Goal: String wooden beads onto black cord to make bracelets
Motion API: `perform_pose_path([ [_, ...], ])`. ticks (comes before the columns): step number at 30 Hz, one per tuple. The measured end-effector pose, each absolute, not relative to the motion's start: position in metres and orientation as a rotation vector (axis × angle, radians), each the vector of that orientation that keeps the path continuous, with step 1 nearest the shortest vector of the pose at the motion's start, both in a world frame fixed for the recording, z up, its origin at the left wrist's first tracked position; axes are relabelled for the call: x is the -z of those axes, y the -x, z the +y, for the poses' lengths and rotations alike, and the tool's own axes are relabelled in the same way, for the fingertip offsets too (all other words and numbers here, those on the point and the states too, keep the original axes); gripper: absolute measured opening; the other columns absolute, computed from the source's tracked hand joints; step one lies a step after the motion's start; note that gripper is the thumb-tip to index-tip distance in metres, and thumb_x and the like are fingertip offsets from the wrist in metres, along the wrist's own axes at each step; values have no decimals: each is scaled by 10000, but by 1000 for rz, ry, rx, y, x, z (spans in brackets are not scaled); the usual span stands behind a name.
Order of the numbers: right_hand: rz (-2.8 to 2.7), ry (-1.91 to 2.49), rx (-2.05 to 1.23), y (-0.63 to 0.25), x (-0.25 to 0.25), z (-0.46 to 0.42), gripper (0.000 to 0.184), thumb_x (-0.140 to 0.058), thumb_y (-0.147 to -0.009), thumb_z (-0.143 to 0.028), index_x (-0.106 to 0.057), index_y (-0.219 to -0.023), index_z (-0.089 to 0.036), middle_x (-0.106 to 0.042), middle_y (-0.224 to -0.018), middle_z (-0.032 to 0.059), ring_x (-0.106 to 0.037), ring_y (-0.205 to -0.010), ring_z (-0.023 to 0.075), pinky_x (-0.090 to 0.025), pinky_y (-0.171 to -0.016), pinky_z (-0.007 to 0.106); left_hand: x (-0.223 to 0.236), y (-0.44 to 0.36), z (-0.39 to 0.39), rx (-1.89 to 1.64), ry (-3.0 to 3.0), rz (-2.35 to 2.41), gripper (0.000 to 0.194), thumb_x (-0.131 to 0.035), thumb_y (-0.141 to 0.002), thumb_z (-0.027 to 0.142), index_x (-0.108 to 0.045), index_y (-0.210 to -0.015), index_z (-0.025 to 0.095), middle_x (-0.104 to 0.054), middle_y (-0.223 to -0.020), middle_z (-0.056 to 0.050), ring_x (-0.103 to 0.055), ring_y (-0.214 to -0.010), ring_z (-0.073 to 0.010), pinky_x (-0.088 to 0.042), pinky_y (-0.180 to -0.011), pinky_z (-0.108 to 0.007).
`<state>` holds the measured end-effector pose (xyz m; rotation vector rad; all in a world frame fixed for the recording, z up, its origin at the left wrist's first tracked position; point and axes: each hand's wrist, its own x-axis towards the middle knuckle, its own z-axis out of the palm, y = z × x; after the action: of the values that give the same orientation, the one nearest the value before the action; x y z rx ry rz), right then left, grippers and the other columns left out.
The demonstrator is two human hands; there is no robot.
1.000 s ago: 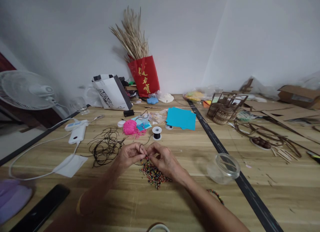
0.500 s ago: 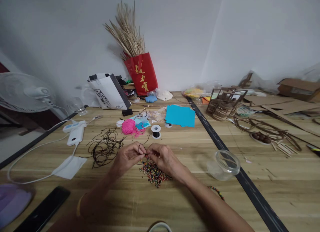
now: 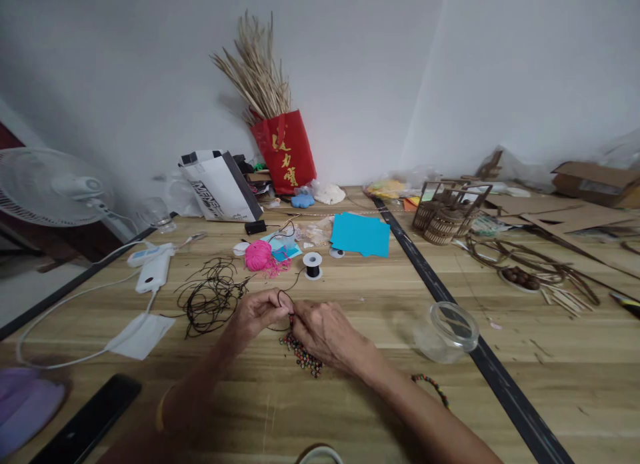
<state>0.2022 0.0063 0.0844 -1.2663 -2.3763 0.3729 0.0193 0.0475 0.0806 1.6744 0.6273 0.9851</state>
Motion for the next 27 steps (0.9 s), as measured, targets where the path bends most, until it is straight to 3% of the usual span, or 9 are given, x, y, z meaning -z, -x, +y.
perform_pose_path([
  [8, -2257, 1239, -463, -200, -87, 5, 185, -431, -845, -121, -483, -674, -170, -453, -559, -35, -321, -476, 80, -175, -514, 244, -82, -24, 39, -983, -1584, 550, 266, -650, -803, 323, -538, -656, 132, -584, -707, -46, -553, -692, -145, -435, -670, -261],
  [18, -2299, 1239, -467, -196, -82, 5, 154, -424, -866, -125, -518, -749, -165, -534, -627, -4, -367, -511, 91, -197, -530, 246, -91, -25, 28, -1003, -1869, 715, 237, -596, -830, 251, -524, -632, 141, -552, -665, -20, -511, -661, -125, -401, -666, -232],
  [27, -2193, 1110, -784, -200, -88, 6, 196, -416, -853, -133, -452, -663, -166, -387, -577, -57, -311, -517, 77, -213, -501, 206, -100, -22, 27, -1005, -1891, 786, 223, -592, -827, 267, -530, -648, 149, -579, -684, -23, -537, -678, -138, -425, -683, -237],
])
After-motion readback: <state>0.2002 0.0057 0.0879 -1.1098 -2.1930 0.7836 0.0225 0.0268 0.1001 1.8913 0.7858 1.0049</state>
